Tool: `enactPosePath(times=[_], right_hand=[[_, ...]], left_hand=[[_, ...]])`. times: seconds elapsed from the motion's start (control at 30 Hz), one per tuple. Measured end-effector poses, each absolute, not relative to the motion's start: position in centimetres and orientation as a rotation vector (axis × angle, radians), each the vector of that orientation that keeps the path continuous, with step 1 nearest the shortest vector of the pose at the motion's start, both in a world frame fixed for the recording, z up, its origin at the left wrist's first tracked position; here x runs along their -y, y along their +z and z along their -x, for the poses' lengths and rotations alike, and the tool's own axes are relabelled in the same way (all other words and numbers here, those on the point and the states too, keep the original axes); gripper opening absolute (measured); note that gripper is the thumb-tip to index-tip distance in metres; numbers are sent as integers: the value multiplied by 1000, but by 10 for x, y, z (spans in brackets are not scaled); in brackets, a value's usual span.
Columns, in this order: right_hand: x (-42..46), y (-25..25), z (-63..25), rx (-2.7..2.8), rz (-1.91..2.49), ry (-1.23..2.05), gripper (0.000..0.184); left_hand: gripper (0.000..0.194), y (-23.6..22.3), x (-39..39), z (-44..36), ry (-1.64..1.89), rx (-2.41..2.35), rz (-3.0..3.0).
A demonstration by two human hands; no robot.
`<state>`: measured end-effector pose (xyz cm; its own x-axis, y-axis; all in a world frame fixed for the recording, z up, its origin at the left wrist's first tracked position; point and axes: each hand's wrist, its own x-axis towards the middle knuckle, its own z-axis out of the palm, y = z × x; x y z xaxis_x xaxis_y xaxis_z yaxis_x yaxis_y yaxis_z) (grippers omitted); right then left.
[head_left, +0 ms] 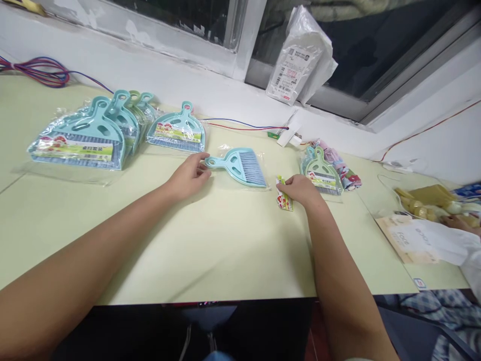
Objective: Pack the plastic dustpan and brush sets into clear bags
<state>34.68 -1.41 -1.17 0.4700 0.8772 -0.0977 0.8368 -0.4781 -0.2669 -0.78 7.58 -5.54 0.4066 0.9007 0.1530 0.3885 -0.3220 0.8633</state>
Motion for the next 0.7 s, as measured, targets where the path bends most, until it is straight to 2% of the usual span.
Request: enactPosePath(times=[0.17,0.23,0.5,0.7], right_hand=[[14,-18,-358,1289,2381,567,41],[14,-21,-364,1236,2296,650,42],[12,-25,-371,1219,2311,599,46],[14,-20,-367,1125,2123,566,28]], left_hand=[[64,-58,-77,8,858,-1075,-1897],[64,-57,-77,8,861,-1069,-1894],[64,-56,-79,8,856,-1087,-1870],[64,-62,-85,9,878,-1070,-1879]])
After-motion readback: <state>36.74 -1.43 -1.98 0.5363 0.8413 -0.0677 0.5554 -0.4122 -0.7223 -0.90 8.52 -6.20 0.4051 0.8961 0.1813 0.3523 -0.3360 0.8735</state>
